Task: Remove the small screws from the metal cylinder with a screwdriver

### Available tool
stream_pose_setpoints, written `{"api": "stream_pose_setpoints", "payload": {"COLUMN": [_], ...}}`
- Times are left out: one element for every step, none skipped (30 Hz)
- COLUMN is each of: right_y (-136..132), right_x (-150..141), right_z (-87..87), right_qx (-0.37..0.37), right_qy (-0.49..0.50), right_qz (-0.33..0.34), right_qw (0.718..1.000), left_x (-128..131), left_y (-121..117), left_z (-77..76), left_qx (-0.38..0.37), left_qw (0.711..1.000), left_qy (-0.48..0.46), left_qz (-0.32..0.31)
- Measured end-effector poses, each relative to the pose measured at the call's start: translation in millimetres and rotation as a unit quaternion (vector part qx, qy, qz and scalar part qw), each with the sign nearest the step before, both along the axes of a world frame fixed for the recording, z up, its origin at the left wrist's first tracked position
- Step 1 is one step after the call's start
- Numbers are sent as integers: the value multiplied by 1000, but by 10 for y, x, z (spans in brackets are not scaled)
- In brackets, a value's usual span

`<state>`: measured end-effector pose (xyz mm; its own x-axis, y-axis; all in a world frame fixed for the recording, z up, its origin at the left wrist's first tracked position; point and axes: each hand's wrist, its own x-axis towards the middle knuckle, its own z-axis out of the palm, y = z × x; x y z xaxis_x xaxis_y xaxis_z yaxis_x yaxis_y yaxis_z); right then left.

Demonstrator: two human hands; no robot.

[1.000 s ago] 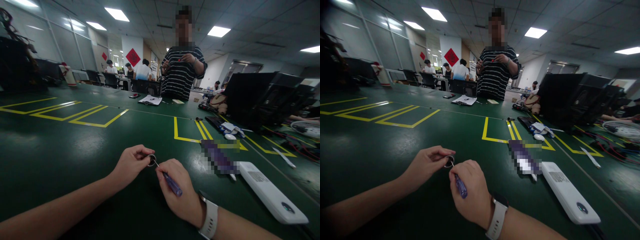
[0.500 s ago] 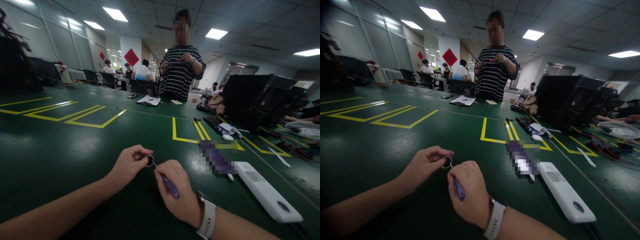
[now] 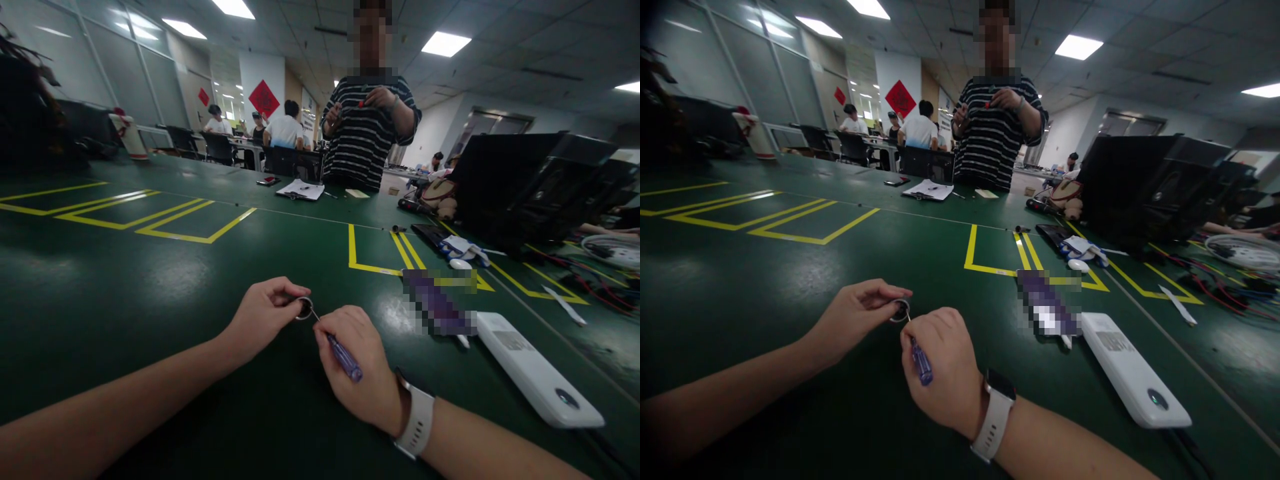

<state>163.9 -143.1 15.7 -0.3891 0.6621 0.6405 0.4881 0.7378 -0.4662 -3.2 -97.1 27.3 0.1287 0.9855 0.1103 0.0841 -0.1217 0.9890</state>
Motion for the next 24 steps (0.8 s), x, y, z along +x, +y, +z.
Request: {"api": "stream_pose_setpoints", "payload": {"right_y": [0,0,-1,-1,0,1,2,5,8,12,18,25,35,49,65,85,107,130,154,177,198,217,232,244], "right_x": [-2,-3,-3,-2,0,3,8,13,18,22,24,25,25,24,23,24,26,30,35,42,49,55,61,66], "right_z": [2,3,4,3,2,0,-1,0,3,11,22,37,54,71,85,95,98,95,87,77,67,60,56,57], "right_qx": [2,3,4,4,3,-1,-6,-13,-22,-34,-49,-66,-86,-109,-134,-162,-192,-223,-252,-278,-301,-321,-336,-347], "right_qy": [-3,-6,-8,-7,-1,11,29,52,76,98,119,136,152,167,183,200,220,244,271,302,332,359,382,398], "right_qz": [1,4,9,13,17,20,20,18,17,13,8,2,-5,-10,-12,-8,1,12,25,39,50,61,71,79], "right_qw": [1000,1000,1000,1000,1000,1000,999,998,997,994,992,988,985,980,974,966,956,944,929,911,892,874,858,845], "left_x": [-4,-7,-9,-9,-9,-8,-6,-6,-7,-10,-15,-23,-33,-45,-57,-69,-79,-88,-94,-97,-96,-93,-86,-77], "left_y": [0,0,-2,-4,-7,-10,-11,-10,-3,11,32,63,103,152,208,268,331,394,453,508,558,603,643,677], "left_z": [-2,-1,5,17,34,55,77,98,114,124,128,126,120,113,108,107,109,113,119,122,121,112,96,71], "left_qx": [2,4,5,4,1,-5,-11,-17,-24,-29,-33,-35,-32,-22,2,45,93,137,171,197,211,221,227,234], "left_qw": [1000,1000,1000,1000,1000,1000,1000,1000,999,999,999,998,997,995,990,982,964,939,915,895,880,872,870,872], "left_qy": [2,4,6,8,11,15,19,23,27,29,33,41,57,85,128,177,243,311,363,398,422,434,436,428], "left_qz": [-2,-3,-2,0,3,7,10,9,3,-8,-22,-36,-47,-53,-53,-49,-49,-50,-49,-47,-47,-50,-49,-42]}}
